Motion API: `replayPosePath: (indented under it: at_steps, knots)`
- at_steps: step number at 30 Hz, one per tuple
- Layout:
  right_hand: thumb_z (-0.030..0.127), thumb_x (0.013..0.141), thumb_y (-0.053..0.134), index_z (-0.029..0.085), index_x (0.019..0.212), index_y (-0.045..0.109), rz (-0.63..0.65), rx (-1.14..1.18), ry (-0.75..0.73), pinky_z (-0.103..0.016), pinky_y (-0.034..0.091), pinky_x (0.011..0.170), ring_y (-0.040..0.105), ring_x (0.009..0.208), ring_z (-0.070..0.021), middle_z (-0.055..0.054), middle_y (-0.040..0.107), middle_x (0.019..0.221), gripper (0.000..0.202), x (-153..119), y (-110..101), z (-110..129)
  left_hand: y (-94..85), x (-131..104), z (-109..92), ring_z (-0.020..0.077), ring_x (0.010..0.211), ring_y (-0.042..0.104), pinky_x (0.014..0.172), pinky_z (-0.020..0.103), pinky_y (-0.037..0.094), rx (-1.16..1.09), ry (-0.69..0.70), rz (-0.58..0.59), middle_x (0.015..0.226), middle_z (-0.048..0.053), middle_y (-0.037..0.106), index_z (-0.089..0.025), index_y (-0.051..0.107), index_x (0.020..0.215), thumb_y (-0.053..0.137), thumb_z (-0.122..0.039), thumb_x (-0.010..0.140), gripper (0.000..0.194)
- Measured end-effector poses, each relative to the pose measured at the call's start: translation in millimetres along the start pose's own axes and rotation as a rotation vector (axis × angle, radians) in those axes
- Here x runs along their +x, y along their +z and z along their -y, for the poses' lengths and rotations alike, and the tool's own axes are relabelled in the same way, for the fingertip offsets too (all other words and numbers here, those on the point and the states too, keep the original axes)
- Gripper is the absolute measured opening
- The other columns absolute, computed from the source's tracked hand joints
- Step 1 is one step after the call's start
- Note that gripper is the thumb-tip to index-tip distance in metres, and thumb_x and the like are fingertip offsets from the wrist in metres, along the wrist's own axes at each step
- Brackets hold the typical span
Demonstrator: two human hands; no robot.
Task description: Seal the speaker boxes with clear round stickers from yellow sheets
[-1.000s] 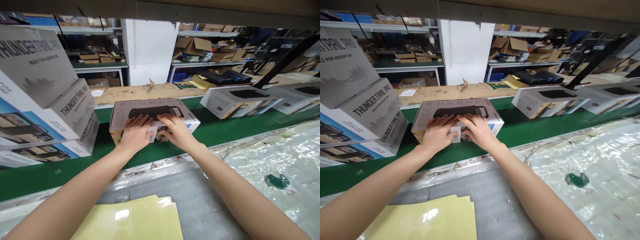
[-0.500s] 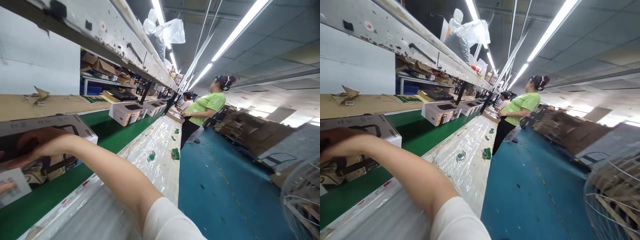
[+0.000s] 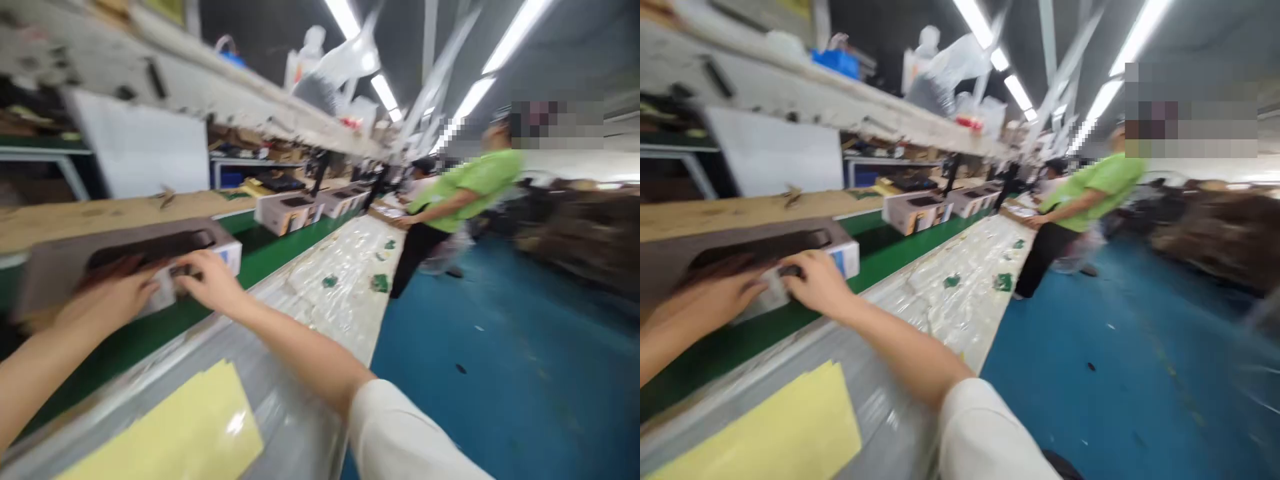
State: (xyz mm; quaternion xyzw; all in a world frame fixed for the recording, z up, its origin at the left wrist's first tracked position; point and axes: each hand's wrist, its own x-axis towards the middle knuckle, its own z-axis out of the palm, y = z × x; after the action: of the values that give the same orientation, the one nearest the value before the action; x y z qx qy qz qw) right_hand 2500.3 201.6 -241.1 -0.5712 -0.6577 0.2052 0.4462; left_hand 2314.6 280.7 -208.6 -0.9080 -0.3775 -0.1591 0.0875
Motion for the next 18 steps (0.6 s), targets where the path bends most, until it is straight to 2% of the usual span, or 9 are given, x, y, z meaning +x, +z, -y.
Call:
replayPosePath:
  at_steps: [2, 3, 5, 6, 8, 11, 13, 15, 18]
  knots:
    - [0.02, 0.095, 0.072, 0.015, 0.112, 0.068, 0.019, 0.011, -0.148, -0.037, 0.043, 0.112, 0.058, 0.124, -0.0228, -0.012, 0.069, 0.124, 0.018, -62.6, 23.2, 17.6, -25.6, -8.1, -1.6, 0.032, 0.141, 0.051, 0.119, 0.049, 0.037, 0.092, -0.037, 0.218, 0.147, 0.017, 0.06, -0.007, 0.062, 0.133, 0.04, -0.031, 0.102, 0.046]
    - [0.019, 0.096, 0.071, 0.015, 0.11, 0.069, 0.079, 0.039, -0.232, -0.038, 0.045, 0.107, 0.06, 0.117, -0.0228, -0.011, 0.07, 0.118, 0.015, -92.8, 35.3, 23.0, -36.8, -15.2, 0.3, 0.0349, 0.146, 0.044, 0.123, 0.054, 0.029, 0.144, -0.104, 0.249, 0.149, 0.02, 0.057, -0.004, 0.063, 0.131, 0.043, -0.03, 0.102, 0.044]
    - [0.021, 0.1, 0.065, 0.017, 0.105, 0.069, 0.207, 0.054, -0.356, -0.039, 0.049, 0.096, 0.061, 0.107, -0.0242, -0.01, 0.07, 0.108, 0.008, -145.2, 58.7, 26.9, -56.8, -40.9, 9.1, 0.0361, 0.151, 0.037, 0.127, 0.054, 0.021, 0.161, -0.184, 0.234, 0.154, 0.02, 0.052, -0.007, 0.067, 0.128, 0.049, -0.034, 0.101, 0.042]
    - [0.02, 0.102, 0.061, 0.018, 0.103, 0.069, 0.243, 0.046, -0.389, -0.04, 0.05, 0.093, 0.061, 0.104, -0.0244, -0.01, 0.07, 0.104, 0.009, -165.6, 69.2, 26.7, -67.0, -60.6, 13.9, 0.034, 0.15, 0.039, 0.126, 0.052, 0.024, 0.111, -0.181, 0.223, 0.154, 0.018, 0.052, -0.009, 0.065, 0.133, 0.049, -0.035, 0.102, 0.043]
    - [0.02, 0.103, 0.057, 0.018, 0.11, 0.069, 0.217, 0.022, -0.441, -0.044, 0.049, 0.093, 0.06, 0.108, -0.0265, -0.012, 0.069, 0.11, 0.014, -192.6, 85.5, 25.7, -88.2, -111.9, 20.0, 0.0295, 0.145, 0.048, 0.123, 0.047, 0.034, -0.028, -0.162, 0.248, 0.152, 0.014, 0.056, -0.013, 0.059, 0.142, 0.048, -0.038, 0.103, 0.048]
    - [0.02, 0.104, 0.056, 0.019, 0.112, 0.07, 0.224, -0.009, -0.479, -0.046, 0.051, 0.092, 0.06, 0.11, -0.0281, -0.013, 0.068, 0.113, 0.016, -199.4, 94.1, 30.5, -110.9, -200.3, 21.3, 0.0266, 0.137, 0.057, 0.117, 0.045, 0.044, -0.208, -0.19, 0.39, 0.146, 0.012, 0.063, -0.016, 0.059, 0.143, 0.049, -0.044, 0.103, 0.05]
    - [0.019, 0.103, 0.056, 0.02, 0.101, 0.072, 0.311, -0.039, -0.49, -0.044, 0.053, 0.086, 0.061, 0.102, -0.027, -0.012, 0.068, 0.108, 0.016, -187.5, 92.7, 39.7, -112.9, -250.5, 22.7, 0.0276, 0.14, 0.054, 0.118, 0.047, 0.043, -0.269, -0.216, 0.462, 0.148, 0.012, 0.061, -0.018, 0.063, 0.139, 0.052, -0.047, 0.102, 0.048]
    - [0.016, 0.101, 0.057, 0.02, 0.09, 0.073, 0.402, -0.079, -0.503, -0.041, 0.055, 0.08, 0.062, 0.094, -0.0257, -0.01, 0.068, 0.1, 0.019, -170.7, 92.6, 53.4, -108.0, -284.8, 25.8, 0.0284, 0.148, 0.045, 0.124, 0.051, 0.035, -0.294, -0.225, 0.48, 0.155, 0.012, 0.053, -0.019, 0.062, 0.14, 0.052, -0.046, 0.102, 0.047]
    - [0.012, 0.098, 0.06, 0.02, 0.094, 0.074, 0.493, -0.073, -0.529, -0.039, 0.056, 0.078, 0.065, 0.092, -0.0252, -0.009, 0.068, 0.099, 0.016, -149.0, 103.6, 77.3, -102.9, -306.7, 32.2, 0.0278, 0.156, 0.032, 0.128, 0.053, 0.025, -0.322, -0.215, 0.479, 0.163, 0.011, 0.043, -0.021, 0.061, 0.142, 0.053, -0.043, 0.102, 0.046]
